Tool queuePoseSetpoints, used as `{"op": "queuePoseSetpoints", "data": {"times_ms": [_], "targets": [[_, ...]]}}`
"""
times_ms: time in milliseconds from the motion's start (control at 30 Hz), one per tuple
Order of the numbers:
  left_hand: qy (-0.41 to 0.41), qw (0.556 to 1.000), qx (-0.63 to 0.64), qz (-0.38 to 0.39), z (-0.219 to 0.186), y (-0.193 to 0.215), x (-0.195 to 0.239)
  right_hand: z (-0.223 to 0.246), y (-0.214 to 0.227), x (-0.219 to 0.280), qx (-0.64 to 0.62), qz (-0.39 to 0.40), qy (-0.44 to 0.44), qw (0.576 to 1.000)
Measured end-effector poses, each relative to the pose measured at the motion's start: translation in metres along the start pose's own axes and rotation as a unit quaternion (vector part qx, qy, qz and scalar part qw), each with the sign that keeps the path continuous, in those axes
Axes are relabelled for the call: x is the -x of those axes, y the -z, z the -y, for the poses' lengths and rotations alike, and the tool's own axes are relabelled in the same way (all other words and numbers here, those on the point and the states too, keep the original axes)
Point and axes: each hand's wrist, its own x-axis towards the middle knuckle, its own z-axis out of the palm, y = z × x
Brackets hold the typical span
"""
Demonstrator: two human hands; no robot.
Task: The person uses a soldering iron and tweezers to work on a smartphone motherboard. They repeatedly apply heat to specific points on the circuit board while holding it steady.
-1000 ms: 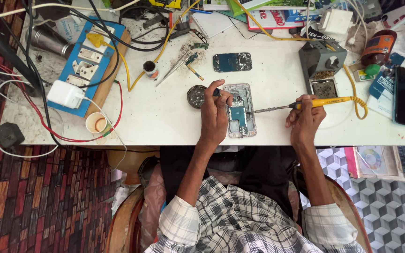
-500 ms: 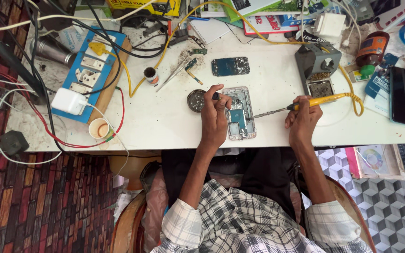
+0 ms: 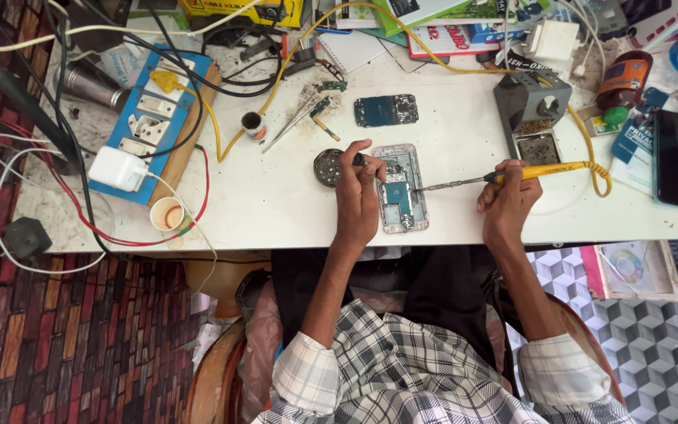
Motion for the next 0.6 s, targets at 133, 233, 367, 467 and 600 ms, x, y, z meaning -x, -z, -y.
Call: {"op": "queuePoseSetpoints", "data": {"times_ms": [133, 233, 367, 467, 600], "targets": [[0.012, 1.000, -0.001, 0.002, -0.0008, 0.0002, -0.0013, 0.0005, -0.0006, -0.0020, 0.028, 0.019, 0.002, 0.999], [0.000, 1.000, -0.013, 0.004, -0.0009, -0.0001, -0.0005, -0.0010, 0.0013, -0.0037, 0.022, 0.024, -0.002, 0.999], [-0.014, 1.000, -0.024, 0.005, 0.0008, -0.0023, 0.0011, -0.0046, 0.0057, -0.0052, -0.003, 0.031, -0.003, 1.000], [-0.019, 1.000, -0.023, 0.006, 0.0025, -0.0019, -0.0004, -0.0051, 0.0050, -0.0062, -0.009, 0.030, -0.012, 0.999], [-0.002, 1.000, -0.023, 0.006, 0.0042, -0.0030, 0.0011, -0.0008, 0.0051, -0.0047, 0.000, 0.032, -0.020, 0.999]]}}
